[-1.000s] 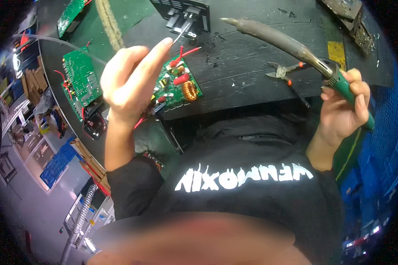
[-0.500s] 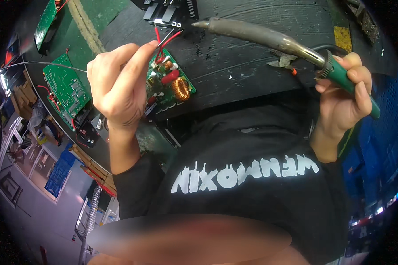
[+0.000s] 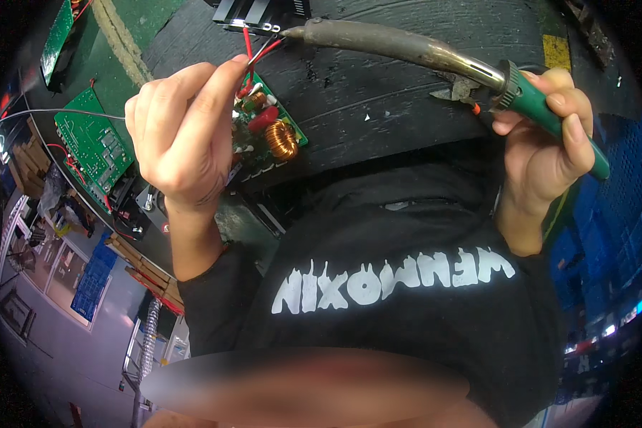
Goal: Soldering electrical wires and components onto a green printed circuit board using a soldering iron.
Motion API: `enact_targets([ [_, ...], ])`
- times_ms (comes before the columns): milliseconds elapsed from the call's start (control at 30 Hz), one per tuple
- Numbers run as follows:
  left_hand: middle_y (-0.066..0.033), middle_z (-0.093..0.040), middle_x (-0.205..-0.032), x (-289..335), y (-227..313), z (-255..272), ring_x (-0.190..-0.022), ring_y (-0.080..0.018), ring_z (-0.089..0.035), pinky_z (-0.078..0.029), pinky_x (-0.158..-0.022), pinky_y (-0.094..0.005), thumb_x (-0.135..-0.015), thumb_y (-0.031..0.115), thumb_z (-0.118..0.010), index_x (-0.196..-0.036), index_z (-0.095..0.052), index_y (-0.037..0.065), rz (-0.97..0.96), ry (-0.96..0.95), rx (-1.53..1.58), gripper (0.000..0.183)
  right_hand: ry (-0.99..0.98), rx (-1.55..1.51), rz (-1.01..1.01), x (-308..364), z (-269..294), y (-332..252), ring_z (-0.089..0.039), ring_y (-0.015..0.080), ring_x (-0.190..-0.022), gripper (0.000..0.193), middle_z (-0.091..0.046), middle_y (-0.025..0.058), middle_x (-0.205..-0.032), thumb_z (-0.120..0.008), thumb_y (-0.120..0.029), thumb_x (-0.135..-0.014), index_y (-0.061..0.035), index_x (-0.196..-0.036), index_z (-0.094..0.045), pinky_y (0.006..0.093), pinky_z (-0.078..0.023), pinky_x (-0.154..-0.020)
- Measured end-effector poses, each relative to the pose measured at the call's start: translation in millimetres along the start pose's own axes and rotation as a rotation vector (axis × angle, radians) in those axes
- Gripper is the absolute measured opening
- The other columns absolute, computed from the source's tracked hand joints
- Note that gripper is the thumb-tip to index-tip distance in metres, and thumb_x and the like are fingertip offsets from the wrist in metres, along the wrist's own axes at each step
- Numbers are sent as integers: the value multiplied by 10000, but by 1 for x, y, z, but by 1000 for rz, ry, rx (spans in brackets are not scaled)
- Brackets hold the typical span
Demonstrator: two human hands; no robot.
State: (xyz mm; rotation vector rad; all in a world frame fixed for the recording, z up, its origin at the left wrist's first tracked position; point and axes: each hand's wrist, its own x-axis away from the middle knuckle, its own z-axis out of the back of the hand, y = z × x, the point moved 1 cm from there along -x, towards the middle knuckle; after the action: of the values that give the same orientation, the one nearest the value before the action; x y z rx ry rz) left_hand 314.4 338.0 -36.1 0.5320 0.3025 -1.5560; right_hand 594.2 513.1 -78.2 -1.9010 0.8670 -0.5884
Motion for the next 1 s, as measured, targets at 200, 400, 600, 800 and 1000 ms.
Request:
enact_targets([
  [200, 15, -567, -758, 1, -1, -2, -616, -118, -500, -331, -587, -263, -550, 148, -616, -822, -682, 63, -18, 27, 1, 293, 1, -77, 5, -4, 1, 6, -617, 285, -628, 290, -567, 206, -1023, -434, -248, -859, -32, -971, -591, 340, -534, -550],
  [400, 16, -569, -758, -1, 0, 0, -615, -114, -499, -324, -586, -259, -548, 160, -617, -826, -685, 64, -19, 26, 14, 301, -8, -77, 3, -4, 3, 7, -616, 283, -624, 287, -567, 206, -1024, -438, -244, -861, -30, -973, -592, 338, -535, -554],
  [600, 17, -568, -759, 0, 0, -2, -612, -112, -497, -325, -588, -258, -548, 153, -629, -824, -685, 63, -7, 20, 19, 295, -11, -62, 15, -5, -1, 9, -617, 273, -622, 290, -576, 205, -1022, -435, -244, -866, -28, -974, -596, 337, -535, -557],
  [800, 17, -569, -762, 0, 1, -2, -616, -113, -498, -328, -592, -260, -555, 148, -635, -828, -686, 65, -10, 21, -10, 290, -41, -16, -24, -5, 1, 8, -578, 233, -669, 291, -559, 146, -1021, -497, -262, -831, -55, -985, -632, 285, -495, -575],
  [1000, 11, -573, -764, 1, 2, -1, -618, -115, -501, -325, -582, -255, -562, 130, -639, -838, -689, 62, 4, 43, 9, 288, -26, -13, -25, -5, -1, 8, -574, 233, -665, 284, -562, 142, -1012, -497, -260, -833, -55, -975, -634, 289, -491, -574],
])
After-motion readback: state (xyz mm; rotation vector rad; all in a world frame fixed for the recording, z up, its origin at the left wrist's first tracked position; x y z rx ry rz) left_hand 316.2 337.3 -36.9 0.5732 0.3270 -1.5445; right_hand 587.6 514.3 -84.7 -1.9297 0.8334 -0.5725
